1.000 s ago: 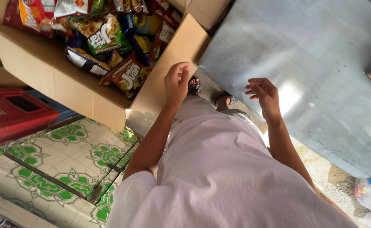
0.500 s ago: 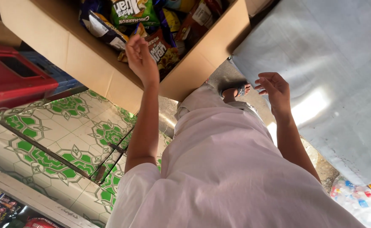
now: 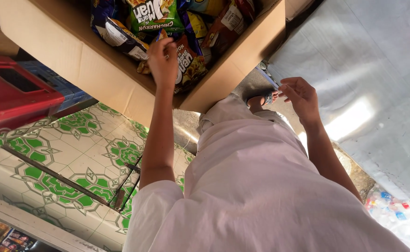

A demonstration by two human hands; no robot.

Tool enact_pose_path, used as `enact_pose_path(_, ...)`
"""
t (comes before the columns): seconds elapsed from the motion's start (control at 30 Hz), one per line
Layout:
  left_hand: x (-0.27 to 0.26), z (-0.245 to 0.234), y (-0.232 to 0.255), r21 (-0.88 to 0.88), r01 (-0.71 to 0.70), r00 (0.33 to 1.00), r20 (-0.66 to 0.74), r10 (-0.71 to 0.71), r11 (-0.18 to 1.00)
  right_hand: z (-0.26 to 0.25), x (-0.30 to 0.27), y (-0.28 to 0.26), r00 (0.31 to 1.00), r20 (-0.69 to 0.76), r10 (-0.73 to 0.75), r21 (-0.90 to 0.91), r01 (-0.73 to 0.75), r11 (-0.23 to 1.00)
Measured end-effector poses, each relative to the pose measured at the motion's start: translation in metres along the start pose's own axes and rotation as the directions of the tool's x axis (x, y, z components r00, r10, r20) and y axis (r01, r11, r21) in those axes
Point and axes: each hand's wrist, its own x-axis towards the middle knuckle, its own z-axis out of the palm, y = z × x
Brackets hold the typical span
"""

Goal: The person takes snack bags one at a time out of an open cardboard box and places them on the counter, arranging them in rows by type. The person continues emptying the box of assorted chip and cracker bags onto the display surface.

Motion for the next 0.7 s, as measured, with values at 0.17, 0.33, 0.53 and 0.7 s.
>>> enact_pose_path(0.17,0.021,0.066,0.014,0.060,-0.141,0.971,0.205,0.126,0.988,0.005,-0.002,0.002,1.000,-0.003,-0.018,-0.011,0.017,1.000)
enact_pose_path(0.33,0.037,0.123,0.018,0.236,-0.170,0.919,0.389,0.067,0.957,0.010,-0.009,-0.004,0.999,-0.048,0.020,-0.074,-0.023,0.997)
enact_pose_path(0.53,0.050,0.148,0.020,0.363,-0.167,0.875,0.483,-0.032,0.917,0.005,-0.012,0.000,0.997,-0.075,-0.008,-0.064,0.003,0.998)
enact_pose_path(0.7,0.040,0.132,0.045,0.288,0.007,0.840,0.518,-0.162,0.958,0.000,-0.014,-0.003,0.996,-0.091,0.001,-0.041,-0.005,0.999)
